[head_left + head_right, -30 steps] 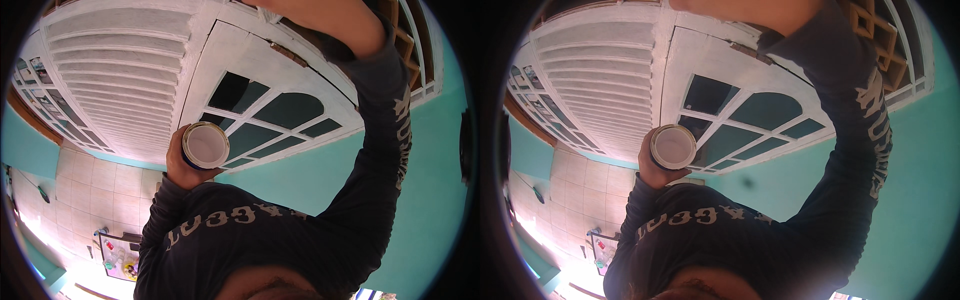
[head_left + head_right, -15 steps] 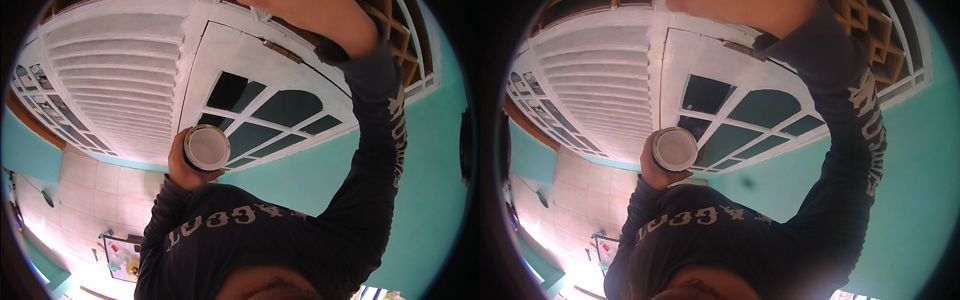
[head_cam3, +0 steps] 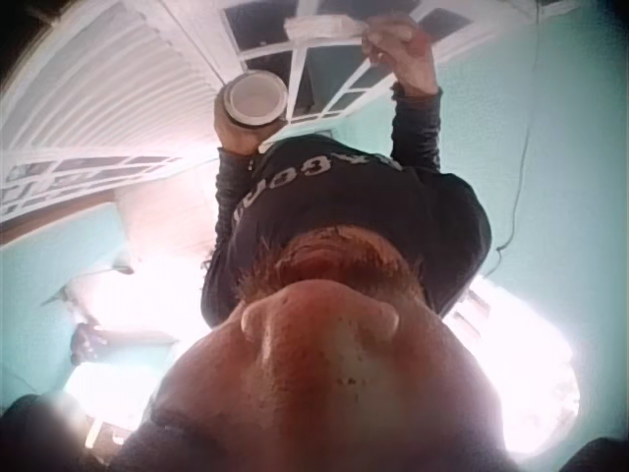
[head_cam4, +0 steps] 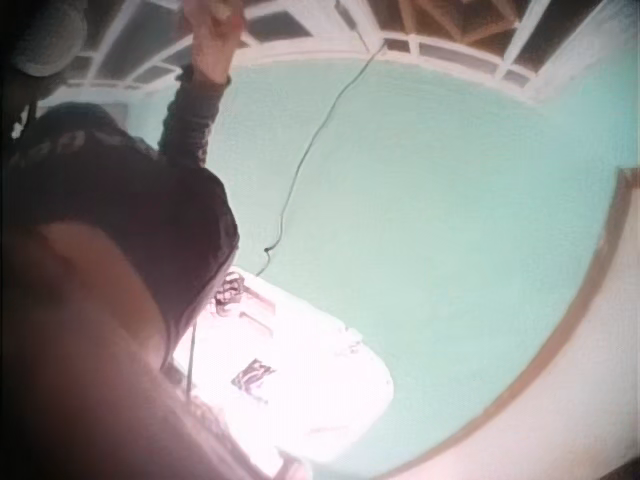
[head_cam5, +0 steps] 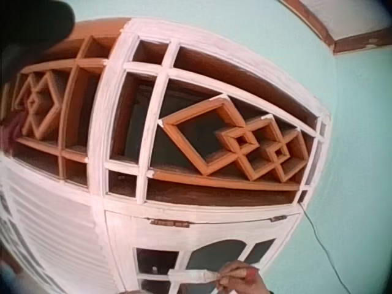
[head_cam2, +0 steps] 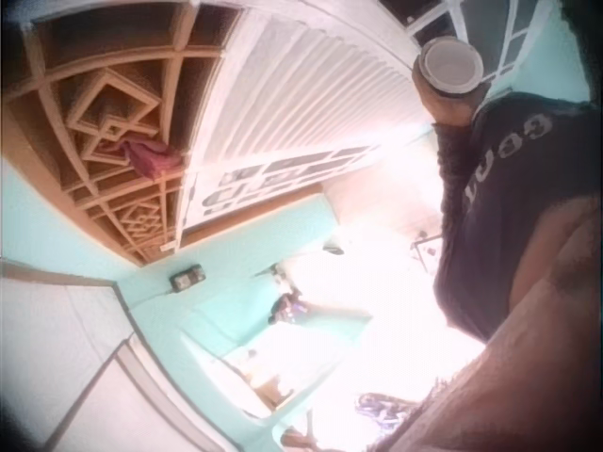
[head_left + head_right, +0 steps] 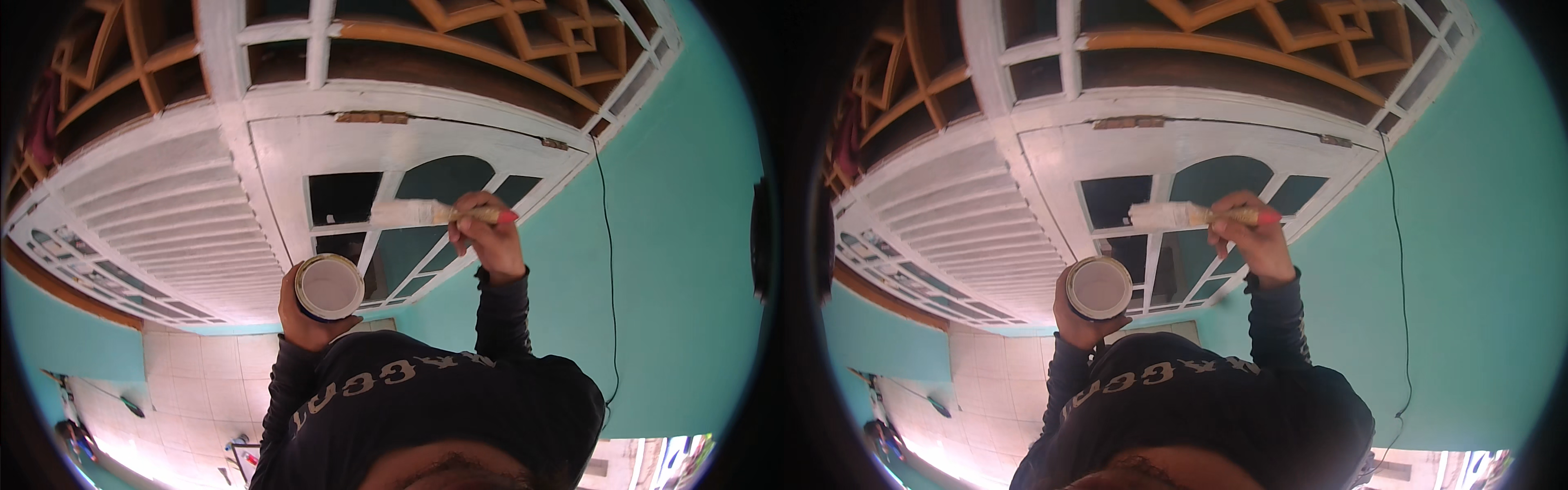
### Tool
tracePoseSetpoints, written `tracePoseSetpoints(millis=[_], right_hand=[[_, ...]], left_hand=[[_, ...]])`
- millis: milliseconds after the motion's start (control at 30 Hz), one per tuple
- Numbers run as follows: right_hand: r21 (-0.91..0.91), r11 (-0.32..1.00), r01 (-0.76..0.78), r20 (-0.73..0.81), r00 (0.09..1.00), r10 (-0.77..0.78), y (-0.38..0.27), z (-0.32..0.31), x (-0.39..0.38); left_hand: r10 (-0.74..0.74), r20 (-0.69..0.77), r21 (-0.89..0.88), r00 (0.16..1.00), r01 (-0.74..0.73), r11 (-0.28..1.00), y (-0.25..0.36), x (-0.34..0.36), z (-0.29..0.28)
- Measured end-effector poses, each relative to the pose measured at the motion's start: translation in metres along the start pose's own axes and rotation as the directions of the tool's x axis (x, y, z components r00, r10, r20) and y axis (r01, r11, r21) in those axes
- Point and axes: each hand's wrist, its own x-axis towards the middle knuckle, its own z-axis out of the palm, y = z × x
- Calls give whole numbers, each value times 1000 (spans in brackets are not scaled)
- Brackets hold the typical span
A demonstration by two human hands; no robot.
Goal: The person paints a white wooden window frame with a paintbrush. They repeatedly dip the brush into a paint can and apply white paint to the frame's geometric lattice and surrounding trim.
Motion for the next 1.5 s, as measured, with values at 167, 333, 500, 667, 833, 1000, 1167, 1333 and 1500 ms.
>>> tracePoseSetpoints(millis=[167, 333, 500, 667, 833, 1000, 1167, 1333, 1500], right_hand=[[-16, 971, -240, -84, 968, 238, 26, -42, -61], [18, 985, -171, -220, 960, 171, 22, -59, -89], [-84, 996, -39, -307, 952, 12, 3, -62, -102], [-251, 968, -20, -360, 930, -74, -29, -49, -105], [-182, 981, -71, -367, 930, -1, -19, -48, -109], [-177, 975, -134, -316, 946, 72, -13, -49, -95], [-183, 972, -145, -254, 962, 96, -9, -42, -77], [-428, 900, 87, -113, 982, -149, 13, -44, -61], [-569, 805, 170, -60, 967, -247, -24, -31, -53]], left_hand=[[-64, 181, -91, 981, 82, 993, -9, 10, 16], [71, 419, -177, 905, 4, 984, 7, 42, 49], [199, 514, -124, 835, -157, 980, 30, 73, 78], [274, 497, -130, 823, -242, 961, 43, 88, 101], [266, 535, -52, 802, -283, 958, 37, 92, 107], [165, 538, -25, 827, -180, 983, 33, 90, 109], [181, 482, -42, 857, -184, 982, 32, 90, 103], [175, 426, -95, 888, -148, 984, 22, 88, 103], [292, 207, -97, 934, -278, 956, 34, 80, 100]])
